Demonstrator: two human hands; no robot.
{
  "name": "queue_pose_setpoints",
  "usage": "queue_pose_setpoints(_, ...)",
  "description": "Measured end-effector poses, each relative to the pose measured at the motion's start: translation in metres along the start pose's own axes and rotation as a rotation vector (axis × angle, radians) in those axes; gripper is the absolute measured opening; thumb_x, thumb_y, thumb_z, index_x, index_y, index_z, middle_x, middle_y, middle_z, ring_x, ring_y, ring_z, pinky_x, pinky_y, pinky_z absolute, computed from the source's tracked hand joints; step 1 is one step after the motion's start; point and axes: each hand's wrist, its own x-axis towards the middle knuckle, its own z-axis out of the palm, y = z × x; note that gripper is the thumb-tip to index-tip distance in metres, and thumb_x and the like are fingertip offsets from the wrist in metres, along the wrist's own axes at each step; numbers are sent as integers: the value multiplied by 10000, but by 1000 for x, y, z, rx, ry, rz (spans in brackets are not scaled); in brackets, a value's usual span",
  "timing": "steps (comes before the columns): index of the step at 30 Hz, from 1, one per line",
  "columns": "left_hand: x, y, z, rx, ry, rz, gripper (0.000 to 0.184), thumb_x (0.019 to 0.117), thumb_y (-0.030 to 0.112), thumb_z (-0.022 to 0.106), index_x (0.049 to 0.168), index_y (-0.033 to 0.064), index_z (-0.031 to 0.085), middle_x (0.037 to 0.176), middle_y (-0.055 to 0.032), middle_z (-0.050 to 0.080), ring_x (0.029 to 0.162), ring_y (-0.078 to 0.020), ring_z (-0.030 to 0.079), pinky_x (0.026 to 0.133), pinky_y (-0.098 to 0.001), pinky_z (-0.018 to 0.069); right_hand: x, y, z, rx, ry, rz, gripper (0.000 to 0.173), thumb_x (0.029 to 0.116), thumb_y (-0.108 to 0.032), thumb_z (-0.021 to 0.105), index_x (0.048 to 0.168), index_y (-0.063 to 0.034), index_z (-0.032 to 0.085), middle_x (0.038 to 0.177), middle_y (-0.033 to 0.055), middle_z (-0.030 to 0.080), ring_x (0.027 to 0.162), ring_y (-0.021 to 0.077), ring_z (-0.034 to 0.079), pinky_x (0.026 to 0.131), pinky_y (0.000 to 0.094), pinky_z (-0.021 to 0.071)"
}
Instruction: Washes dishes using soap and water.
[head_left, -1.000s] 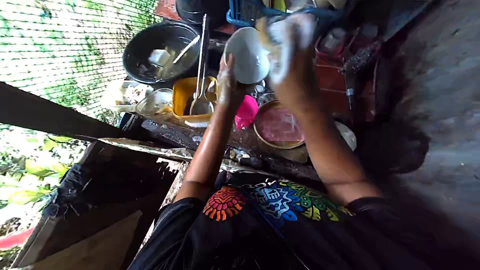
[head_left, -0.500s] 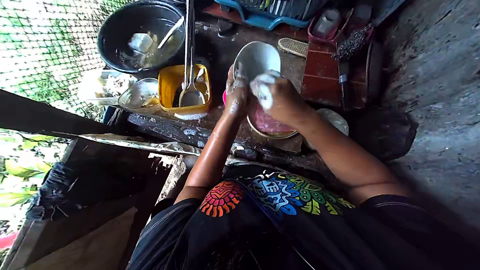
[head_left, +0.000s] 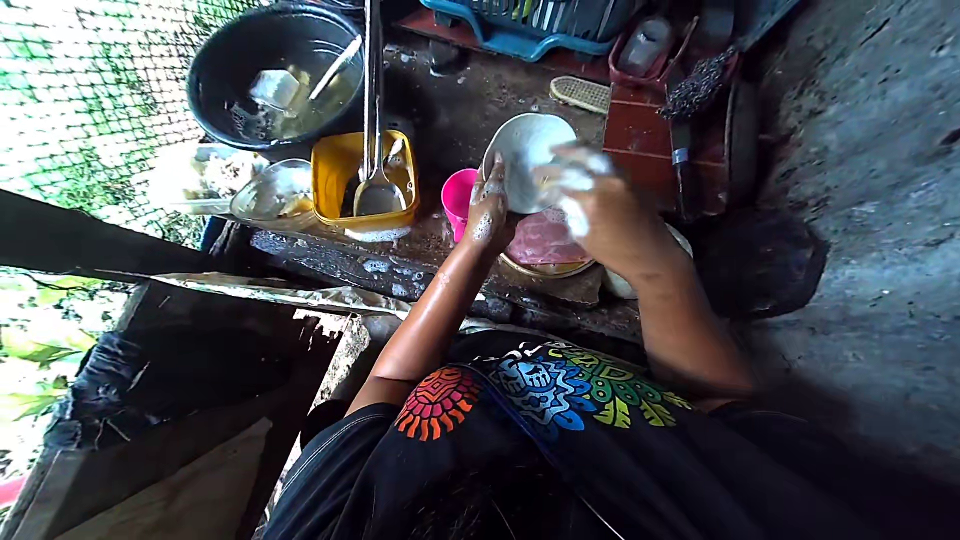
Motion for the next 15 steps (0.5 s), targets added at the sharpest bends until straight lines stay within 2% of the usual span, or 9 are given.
queue_pose_setpoints(2, 0, 4, 7, -86, 96, -85, 259, 1095, 91, 368, 1338, 35, 438, 1097, -91, 596, 950, -154, 642, 846, -359, 578, -2, 1, 18, 8, 374, 71, 336, 974, 37, 527, 1265, 14, 694, 1408, 215, 613, 1299, 350, 602, 1087, 441, 484)
queue_pose_setpoints(4, -1, 3, 9, -111, 74, -166, 270, 1048, 7, 384, 1314, 36, 423, 1064, -95, 579, 917, -163, 638, 827, -356, 580, -4, -4, 47, 199, 566, 127, 412, 1008, -27, 536, 1411, 49, 571, 1517, 225, 510, 1423, 294, 497, 1174, 377, 417)
queue_pose_setpoints(6, -3, -1, 10, -79, 5, -201, 304, 1040, -10, 378, 1338, 44, 408, 1070, -75, 575, 916, -139, 632, 830, -334, 573, -5, -5, 68, 482, 668, 172, 526, 974, -67, 599, 1464, 86, 487, 1573, 257, 418, 1486, 297, 401, 1220, 383, 358)
queue_pose_setpoints(8, -6, -9, 7, -35, -107, -199, 274, 1043, 8, 403, 1308, 48, 463, 1045, -48, 628, 916, -114, 649, 834, -323, 575, 3, 8, 60, 801, 657, 268, 583, 986, -70, 538, 1501, 138, 362, 1566, 252, 410, 1457, 245, 424, 1205, 349, 368)
queue_pose_setpoints(9, -8, -10, 8, 7, -154, -216, 263, 1051, 20, 425, 1308, 39, 481, 1047, -48, 644, 923, -111, 658, 844, -319, 579, 8, 16, 51, 978, 610, 334, 557, 1014, -87, 435, 1521, 116, 327, 1542, 209, 451, 1410, 205, 475, 1175, 328, 403)
queue_pose_setpoints(10, -14, -9, 11, 63, -186, -244, 234, 1063, 41, 442, 1288, 30, 504, 1024, -43, 650, 906, -100, 661, 834, -303, 580, 13, 20, 39, 1158, 534, 421, 489, 1054, -123, 315, 1501, 66, 374, 1466, 149, 531, 1325, 163, 538, 1118, 306, 443)
queue_pose_setpoints(12, -24, -7, 18, 227, -192, -276, 179, 1076, 123, 482, 1173, 24, 595, 920, -17, 671, 820, -63, 658, 764, -260, 577, 12, 35, 40, 1452, 343, 435, 504, 1101, -245, 172, 1316, -19, 568, 1268, 78, 677, 1179, 156, 645, 1018, 324, 530)
queue_pose_setpoints(14, -30, 0, 25, 335, -138, -269, 204, 1078, 173, 507, 1144, 18, 622, 889, -10, 655, 783, -44, 633, 729, -236, 556, 9, 47, 50, 1603, 220, 524, 521, 1103, -344, 210, 1166, -70, 649, 1136, 66, 741, 1095, 182, 696, 958, 375, 577)
queue_pose_setpoints(15, -26, -2, 24, 313, -118, -249, 206, 1079, 176, 504, 1176, 24, 604, 913, -12, 653, 804, -48, 635, 742, -237, 558, 5, 50, 54, 1594, 189, 628, 466, 1106, -418, 286, 1176, -108, 626, 1088, 50, 733, 1040, 180, 703, 901, 393, 600)
